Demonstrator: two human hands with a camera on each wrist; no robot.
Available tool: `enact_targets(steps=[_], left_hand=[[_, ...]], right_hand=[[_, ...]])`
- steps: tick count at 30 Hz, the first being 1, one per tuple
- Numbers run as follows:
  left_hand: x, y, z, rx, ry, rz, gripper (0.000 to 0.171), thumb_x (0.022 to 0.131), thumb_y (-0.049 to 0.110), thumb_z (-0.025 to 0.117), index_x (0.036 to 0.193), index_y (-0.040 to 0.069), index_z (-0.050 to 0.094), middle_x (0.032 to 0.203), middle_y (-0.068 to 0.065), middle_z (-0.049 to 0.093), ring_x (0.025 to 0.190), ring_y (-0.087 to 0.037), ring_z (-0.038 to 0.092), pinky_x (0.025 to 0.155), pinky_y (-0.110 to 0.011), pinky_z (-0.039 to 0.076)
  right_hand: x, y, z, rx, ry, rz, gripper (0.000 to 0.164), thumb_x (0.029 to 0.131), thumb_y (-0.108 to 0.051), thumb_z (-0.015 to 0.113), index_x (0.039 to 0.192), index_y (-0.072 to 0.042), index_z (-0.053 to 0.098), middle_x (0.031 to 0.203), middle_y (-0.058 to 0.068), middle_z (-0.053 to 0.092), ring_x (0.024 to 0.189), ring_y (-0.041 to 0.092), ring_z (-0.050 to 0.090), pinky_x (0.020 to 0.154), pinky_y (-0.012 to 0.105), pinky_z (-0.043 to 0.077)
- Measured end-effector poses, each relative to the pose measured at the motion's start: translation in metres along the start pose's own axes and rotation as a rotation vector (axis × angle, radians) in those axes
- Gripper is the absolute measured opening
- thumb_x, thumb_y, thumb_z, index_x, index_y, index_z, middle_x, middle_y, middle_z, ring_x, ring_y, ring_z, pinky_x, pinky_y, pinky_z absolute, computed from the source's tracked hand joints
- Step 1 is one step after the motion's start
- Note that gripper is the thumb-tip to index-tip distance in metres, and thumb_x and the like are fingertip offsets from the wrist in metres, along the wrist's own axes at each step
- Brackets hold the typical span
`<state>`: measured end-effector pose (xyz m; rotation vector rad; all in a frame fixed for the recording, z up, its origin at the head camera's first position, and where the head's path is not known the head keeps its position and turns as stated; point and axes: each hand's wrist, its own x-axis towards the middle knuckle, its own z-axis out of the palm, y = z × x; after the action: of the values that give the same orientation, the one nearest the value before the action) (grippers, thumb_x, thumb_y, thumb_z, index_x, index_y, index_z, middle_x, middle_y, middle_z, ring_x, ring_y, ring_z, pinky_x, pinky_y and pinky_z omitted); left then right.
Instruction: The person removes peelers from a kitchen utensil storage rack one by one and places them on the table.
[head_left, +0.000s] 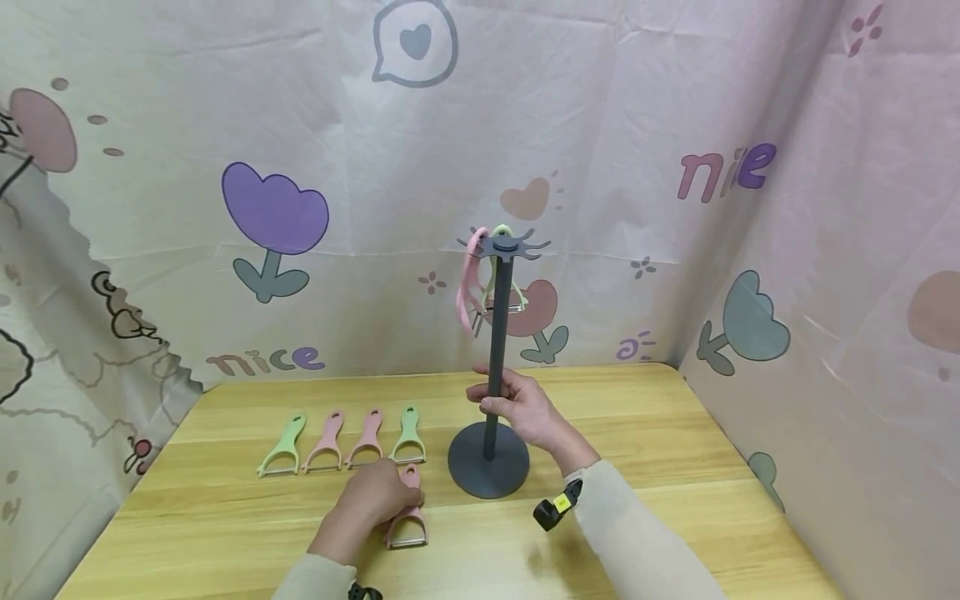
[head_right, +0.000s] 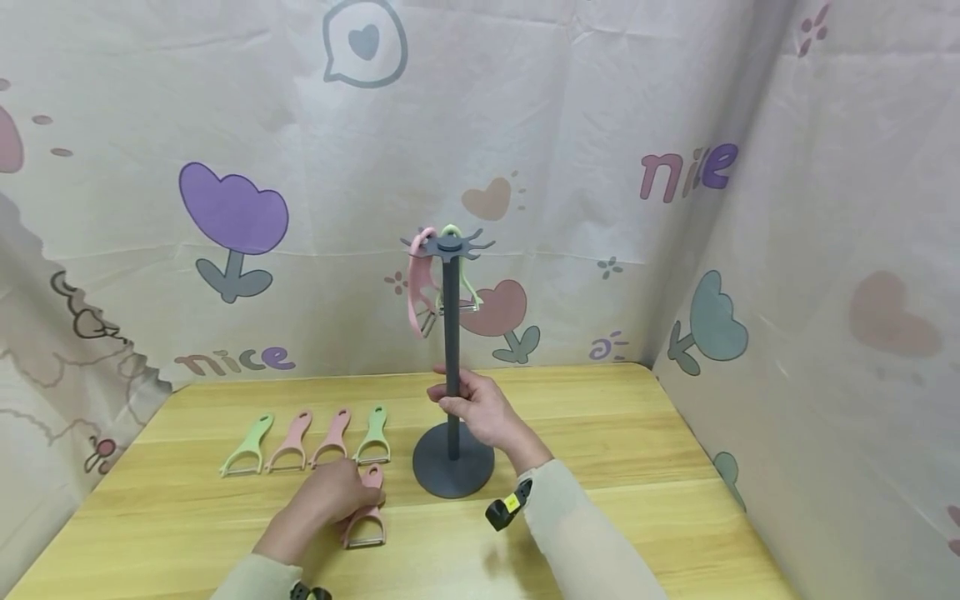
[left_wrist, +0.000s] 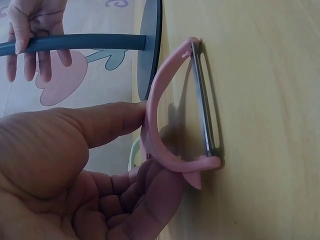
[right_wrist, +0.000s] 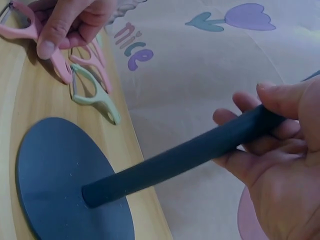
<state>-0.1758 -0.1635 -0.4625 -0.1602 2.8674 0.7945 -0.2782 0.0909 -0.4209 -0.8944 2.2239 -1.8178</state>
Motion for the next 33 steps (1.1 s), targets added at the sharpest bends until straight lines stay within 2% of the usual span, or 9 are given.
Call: enact_targets(steps=[4,7,14,18,21,25,28,30,33], left_hand=[[0.000,0.000,-0.001,0.009,-0.006,0.002,0.036,0.080,0.031,0.082,0.065,0.011,0.056,0.069,-0.007,0.060,0.060,-0.022,0.055,0.054,-0.030,0.040],[0.000,0.000,-0.001,0.016,-0.011,0.003,0.036,0.080,0.032,0.081,0.064,0.011,0.057,0.069,-0.007,0.061,0.060,-0.022,0.055,0.054,-0.031,0.040],[0.002,0.000,-0.001,0.006,-0.021,0.010,0.038,0.083,0.032,0.082,0.064,0.011,0.057,0.067,-0.007,0.061,0.058,-0.021,0.056,0.054,-0.030,0.040],[0.002,0.001,-0.001,-0.003,-0.028,0.008,0.038,0.083,0.033,0.083,0.065,0.010,0.058,0.066,-0.007,0.061,0.055,-0.019,0.056,0.052,-0.029,0.040],[0.002,0.001,-0.001,-0.011,-0.030,0.004,0.038,0.083,0.032,0.083,0.065,0.009,0.059,0.065,-0.007,0.061,0.053,-0.018,0.056,0.050,-0.028,0.040],[0.002,0.001,-0.001,-0.016,-0.031,0.004,0.036,0.083,0.031,0.082,0.066,0.008,0.060,0.066,-0.008,0.061,0.054,-0.019,0.057,0.051,-0.028,0.041],[0.002,0.001,-0.001,-0.013,-0.033,0.001,0.035,0.083,0.031,0.082,0.067,0.008,0.060,0.067,-0.008,0.061,0.055,-0.019,0.057,0.051,-0.029,0.041],[0.003,0.001,-0.002,-0.010,-0.034,-0.004,0.035,0.082,0.031,0.082,0.066,0.008,0.060,0.067,-0.008,0.061,0.055,-0.020,0.057,0.051,-0.029,0.042],[0.003,0.002,-0.002,0.000,-0.033,-0.005,0.035,0.083,0.032,0.083,0.068,0.008,0.061,0.070,-0.008,0.062,0.058,-0.021,0.057,0.053,-0.029,0.042]], right_hand=[[-0.001,-0.001,-0.002,0.027,-0.022,0.022,0.051,0.103,-0.001,0.063,0.153,-0.005,0.053,0.128,0.025,0.072,0.124,0.044,0.068,0.105,0.048,0.056],[-0.003,-0.002,0.000,0.016,-0.005,0.027,0.050,0.104,-0.004,0.063,0.153,-0.007,0.053,0.127,0.023,0.073,0.124,0.041,0.069,0.105,0.050,0.054],[-0.006,-0.001,0.012,-0.032,0.148,0.005,0.045,0.102,-0.009,0.069,0.147,-0.009,0.060,0.120,0.019,0.076,0.113,0.032,0.075,0.099,0.045,0.058],[-0.007,-0.002,0.015,-0.041,0.194,0.013,0.043,0.102,-0.012,0.070,0.145,-0.010,0.063,0.118,0.016,0.078,0.110,0.030,0.076,0.095,0.041,0.059],[-0.006,-0.002,0.013,-0.041,0.173,0.015,0.046,0.104,-0.012,0.067,0.149,-0.008,0.058,0.123,0.017,0.076,0.114,0.031,0.075,0.097,0.041,0.059],[-0.005,-0.003,0.007,-0.010,0.089,0.001,0.050,0.107,-0.009,0.061,0.155,-0.002,0.048,0.133,0.024,0.070,0.124,0.037,0.069,0.103,0.046,0.057],[-0.004,-0.003,0.002,0.012,0.036,0.000,0.050,0.109,-0.009,0.057,0.157,-0.002,0.045,0.136,0.027,0.067,0.127,0.040,0.067,0.105,0.049,0.055],[-0.004,-0.003,0.002,0.010,0.029,0.002,0.050,0.109,-0.010,0.057,0.157,-0.003,0.045,0.134,0.026,0.069,0.125,0.039,0.068,0.105,0.048,0.056],[-0.005,-0.002,0.004,0.002,0.071,0.006,0.048,0.107,-0.012,0.062,0.154,-0.006,0.051,0.127,0.022,0.073,0.120,0.036,0.072,0.100,0.043,0.058]])
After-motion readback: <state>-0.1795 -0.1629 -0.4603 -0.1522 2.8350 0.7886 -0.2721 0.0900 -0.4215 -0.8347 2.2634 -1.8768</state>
